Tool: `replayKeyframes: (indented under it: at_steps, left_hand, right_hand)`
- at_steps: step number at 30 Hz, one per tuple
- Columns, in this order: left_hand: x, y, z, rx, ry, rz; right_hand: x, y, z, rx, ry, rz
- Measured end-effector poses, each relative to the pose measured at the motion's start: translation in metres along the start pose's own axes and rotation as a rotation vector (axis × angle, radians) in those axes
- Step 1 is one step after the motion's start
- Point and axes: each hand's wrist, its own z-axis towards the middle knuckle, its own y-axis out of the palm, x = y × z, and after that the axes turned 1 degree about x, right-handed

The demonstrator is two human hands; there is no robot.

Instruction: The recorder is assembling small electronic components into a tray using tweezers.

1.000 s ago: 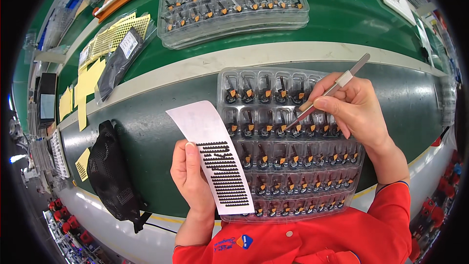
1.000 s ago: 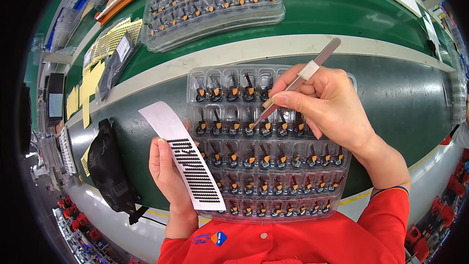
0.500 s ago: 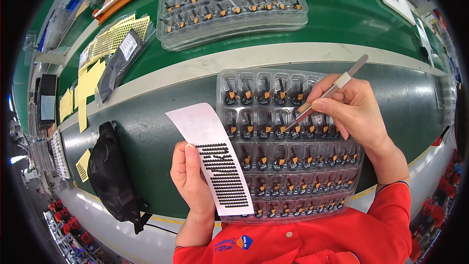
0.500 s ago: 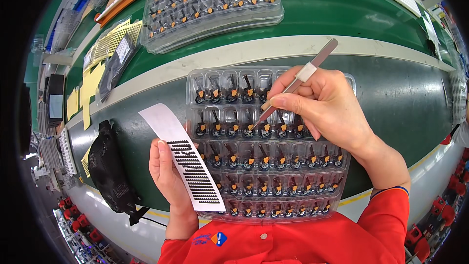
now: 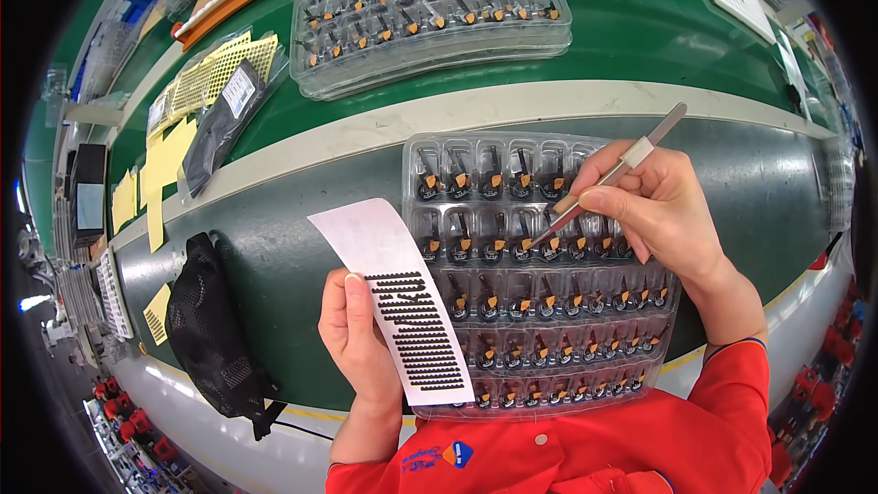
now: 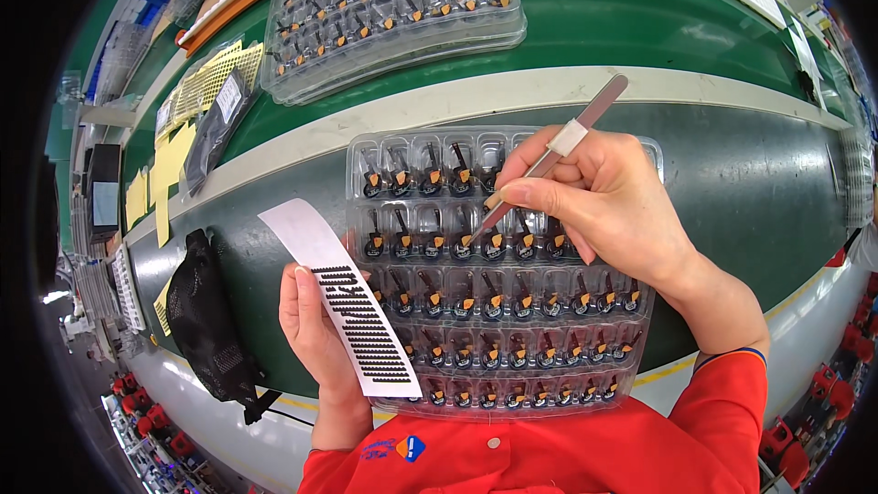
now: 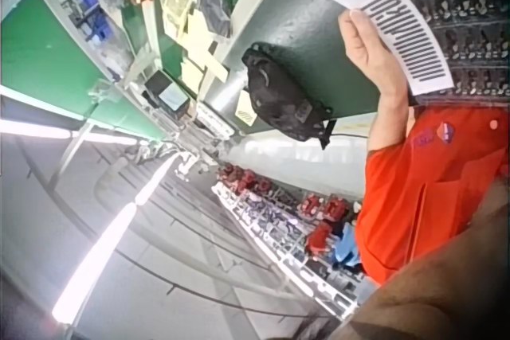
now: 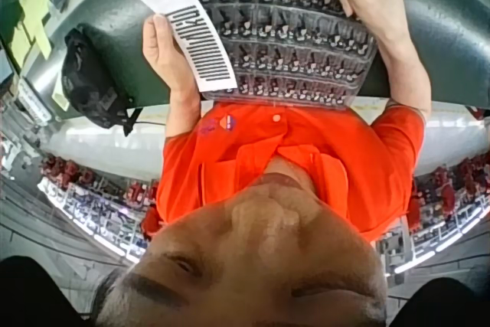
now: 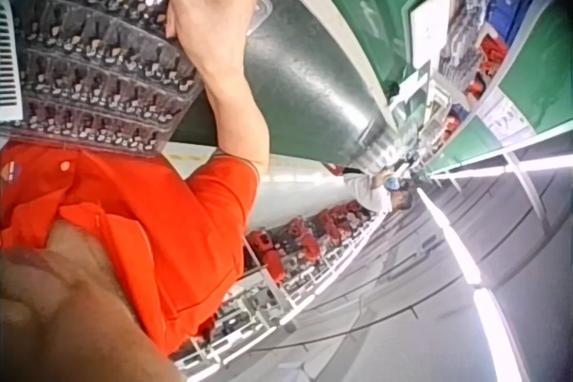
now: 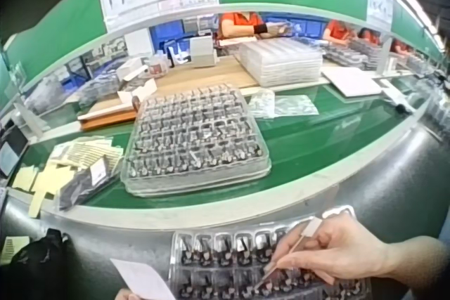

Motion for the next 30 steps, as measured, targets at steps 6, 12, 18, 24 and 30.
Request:
replayKeyframes:
  at_steps: [6,12,18,24,30]
  left_hand:
    - [0.0014,0.0008,-0.0009,0.01,-0.01,-0.01]
    - [0.0004,0.0005,-0.0004,-0.001,-0.003,-0.016]
    - [0.0039,0.0049,-0.002,0.027,-0.014,-0.011]
    - [0.0016,0.0031,-0.0014,0.019,0.008,-0.027]
    - [0.0035,0.0046,-0.0023,0.024,-0.011,-0.032]
  right_hand:
    - [-0.0022,0.0011,-0.001,-0.008,-0.002,0.013]
    - [0.0002,0.0013,-0.0027,-0.001,-0.018,0.002]
    - [0.0011,0.0012,-0.0046,0.003,-0.037,-0.022]
    - [0.0004,0.0014,-0.0079,0.002,-0.072,-0.066]
    - [-0.0002,-0.0003,-0.0086,-0.014,-0.09,-0.144]
